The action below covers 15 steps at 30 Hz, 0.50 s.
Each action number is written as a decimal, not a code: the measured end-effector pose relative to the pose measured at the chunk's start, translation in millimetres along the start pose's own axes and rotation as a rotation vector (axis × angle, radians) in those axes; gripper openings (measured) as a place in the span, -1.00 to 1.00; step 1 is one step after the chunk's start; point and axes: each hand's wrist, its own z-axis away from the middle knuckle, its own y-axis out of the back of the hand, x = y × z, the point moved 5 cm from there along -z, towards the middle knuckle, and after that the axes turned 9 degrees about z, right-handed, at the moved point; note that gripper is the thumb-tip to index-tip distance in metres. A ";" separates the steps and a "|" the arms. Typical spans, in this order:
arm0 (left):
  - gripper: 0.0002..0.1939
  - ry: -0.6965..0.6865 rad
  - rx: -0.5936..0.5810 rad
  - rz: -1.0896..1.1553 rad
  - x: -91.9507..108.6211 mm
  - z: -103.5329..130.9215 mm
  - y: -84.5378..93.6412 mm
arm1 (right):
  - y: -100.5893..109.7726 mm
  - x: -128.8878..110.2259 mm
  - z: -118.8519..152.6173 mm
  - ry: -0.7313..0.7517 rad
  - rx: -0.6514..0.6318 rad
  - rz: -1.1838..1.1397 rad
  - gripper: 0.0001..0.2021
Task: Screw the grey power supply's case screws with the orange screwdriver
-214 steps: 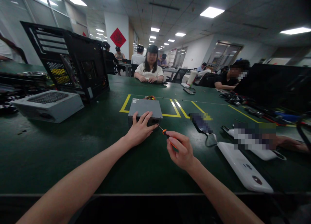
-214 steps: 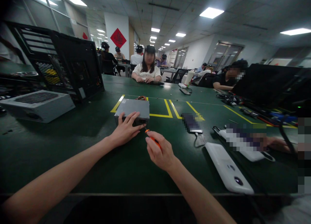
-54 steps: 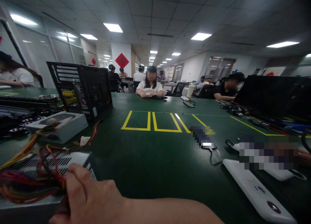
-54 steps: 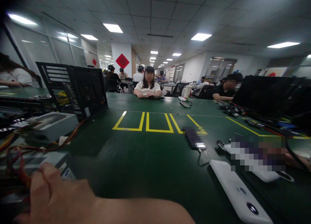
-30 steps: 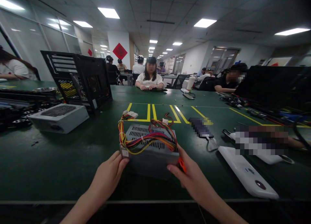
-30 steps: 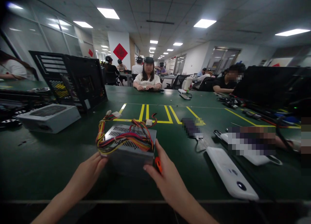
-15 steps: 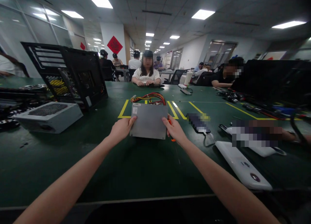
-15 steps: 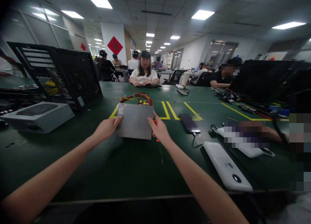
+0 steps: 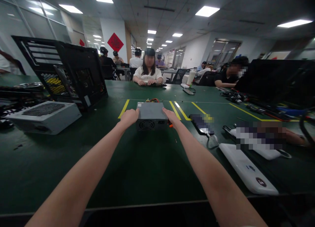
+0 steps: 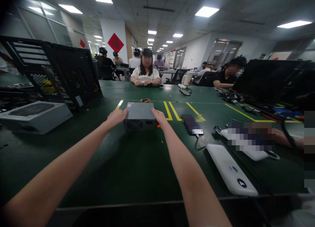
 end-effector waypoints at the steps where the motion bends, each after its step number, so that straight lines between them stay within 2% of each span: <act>1: -0.37 0.009 -0.008 0.006 -1.0 -2.4 -1.5 | -0.4 1.8 -3.3 -0.018 0.000 -0.004 -0.65; 7: -0.32 0.047 -0.055 0.053 -8.3 -7.9 -6.7 | -4.4 16.8 0.8 -0.137 0.016 0.014 -0.60; 11: -0.33 0.061 -0.059 0.086 -13.6 -8.7 -5.6 | -6.7 19.4 11.7 -0.146 0.029 0.021 -0.52; 15: -0.32 0.076 -0.060 0.113 -16.5 -7.6 -5.7 | -6.9 14.9 16.8 -0.130 0.056 0.009 -0.56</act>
